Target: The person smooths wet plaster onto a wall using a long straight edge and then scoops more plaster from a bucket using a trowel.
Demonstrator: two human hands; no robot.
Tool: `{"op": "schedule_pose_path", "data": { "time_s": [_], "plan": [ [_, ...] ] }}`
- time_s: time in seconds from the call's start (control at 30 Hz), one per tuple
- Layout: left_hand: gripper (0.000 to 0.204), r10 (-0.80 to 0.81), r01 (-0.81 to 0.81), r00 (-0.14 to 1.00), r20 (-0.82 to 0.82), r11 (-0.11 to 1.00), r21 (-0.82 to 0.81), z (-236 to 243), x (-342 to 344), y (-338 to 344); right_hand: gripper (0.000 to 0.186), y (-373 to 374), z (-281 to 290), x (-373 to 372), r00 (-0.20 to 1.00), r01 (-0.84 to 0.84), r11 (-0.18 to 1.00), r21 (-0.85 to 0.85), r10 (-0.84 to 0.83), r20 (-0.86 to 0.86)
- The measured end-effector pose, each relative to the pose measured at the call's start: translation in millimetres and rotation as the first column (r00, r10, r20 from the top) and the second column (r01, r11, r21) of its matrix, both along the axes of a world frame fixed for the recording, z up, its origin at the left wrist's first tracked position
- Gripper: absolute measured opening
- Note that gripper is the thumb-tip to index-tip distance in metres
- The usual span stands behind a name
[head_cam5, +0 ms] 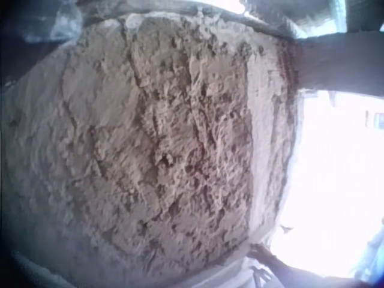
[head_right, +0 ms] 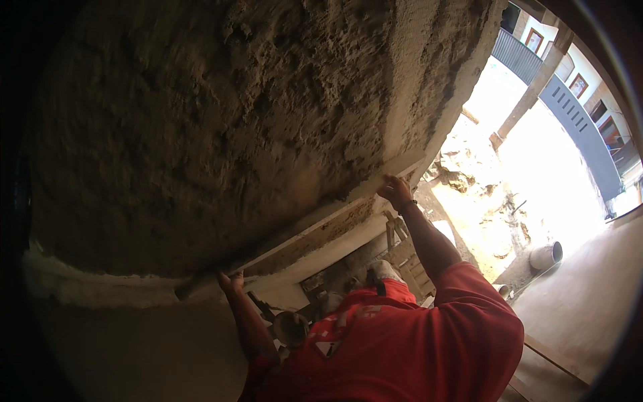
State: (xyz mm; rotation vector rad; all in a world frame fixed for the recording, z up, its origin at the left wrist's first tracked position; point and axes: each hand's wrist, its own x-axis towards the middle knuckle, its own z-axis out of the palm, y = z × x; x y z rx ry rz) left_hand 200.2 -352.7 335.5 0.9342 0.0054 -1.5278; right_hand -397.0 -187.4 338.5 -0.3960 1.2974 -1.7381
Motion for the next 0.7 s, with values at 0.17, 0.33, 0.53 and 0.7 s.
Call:
{"op": "schedule_pose_path", "data": {
  "time_s": [0.17,0.33,0.53,0.7],
  "plan": [
    [0.046,0.055,-0.03,0.971,0.231,0.993,-0.112,31.0,-4.7,4.9,0.034,-13.9,32.0,0.9,0.953,0.06,0.998,-0.011,-0.061,-0.296],
    [0.043,0.197,-0.159,0.962,0.188,0.967,-0.2,129.0,-20.2,4.1,0.038,-12.1,128.1,7.9,0.921,0.097,0.982,-0.16,-0.15,-0.359],
    [0.042,0.192,-0.097,0.95,0.245,0.93,-0.353,213.7,-15.6,14.2,0.039,-8.2,235.2,25.8,0.41,0.165,0.984,-0.074,-0.136,-0.902],
    [0.035,0.201,-0.104,0.957,0.209,0.911,-0.4,251.7,-26.6,32.9,0.038,8.9,251.1,4.9,0.407,0.143,0.98,-0.141,-0.188,-0.894]
  ]
}}
